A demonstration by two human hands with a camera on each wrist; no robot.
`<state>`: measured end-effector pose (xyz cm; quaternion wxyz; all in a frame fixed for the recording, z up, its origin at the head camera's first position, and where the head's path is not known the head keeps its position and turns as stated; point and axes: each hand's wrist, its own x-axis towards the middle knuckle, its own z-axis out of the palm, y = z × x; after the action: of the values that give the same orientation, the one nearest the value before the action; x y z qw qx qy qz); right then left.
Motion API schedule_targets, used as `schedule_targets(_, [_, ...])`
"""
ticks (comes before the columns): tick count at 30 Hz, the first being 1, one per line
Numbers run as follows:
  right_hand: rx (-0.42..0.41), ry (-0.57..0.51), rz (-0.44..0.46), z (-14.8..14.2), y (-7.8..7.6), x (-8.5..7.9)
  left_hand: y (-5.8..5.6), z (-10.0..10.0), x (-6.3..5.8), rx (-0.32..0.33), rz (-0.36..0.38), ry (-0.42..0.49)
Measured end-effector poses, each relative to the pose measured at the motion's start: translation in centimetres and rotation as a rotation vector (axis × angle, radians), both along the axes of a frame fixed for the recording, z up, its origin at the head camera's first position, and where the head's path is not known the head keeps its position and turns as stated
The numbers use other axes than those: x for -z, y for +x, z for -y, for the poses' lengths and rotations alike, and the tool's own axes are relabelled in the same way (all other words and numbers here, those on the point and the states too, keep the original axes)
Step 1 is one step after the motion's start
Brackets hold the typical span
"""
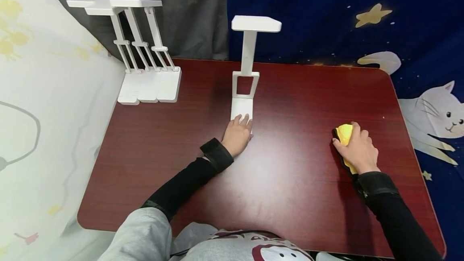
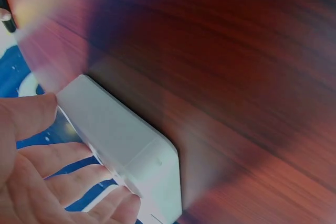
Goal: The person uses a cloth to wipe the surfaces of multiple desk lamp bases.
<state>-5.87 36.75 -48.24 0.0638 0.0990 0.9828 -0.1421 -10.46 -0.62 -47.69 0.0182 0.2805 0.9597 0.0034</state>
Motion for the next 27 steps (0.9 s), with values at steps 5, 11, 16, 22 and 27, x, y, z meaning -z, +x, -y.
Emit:
schedule_targets(5, [-0.006, 0.017, -0.013, 0.1, 0.0, 0.1, 0.1, -1.9, -0.1, 0.025, -0.009, -0.004])
schedule_targets(11, [0.008, 0.032, -0.013, 0.6, 0.1, 0.3, -0.3, -1.8, -0.3, 0.028, 0.071, 0.02])
schedule_targets(16, [-0.027, 0.012, -0.009, 1.6, 0.0, -0.3, -1.6, 1.1, -0.5, -0.006, 0.132, 0.108])
schedule_targets(22, [-0.25, -0.123, -0.008, 5.3, -3.2, -3.3, -3.6, 4.3, -0.2, -0.037, 0.221, 0.207])
schedule_targets(27, [-0.47, -0.243, -0.021, 12.8, -7.5, -5.4, -4.7, 4.6, 0.3, 0.005, 0.299, 0.233])
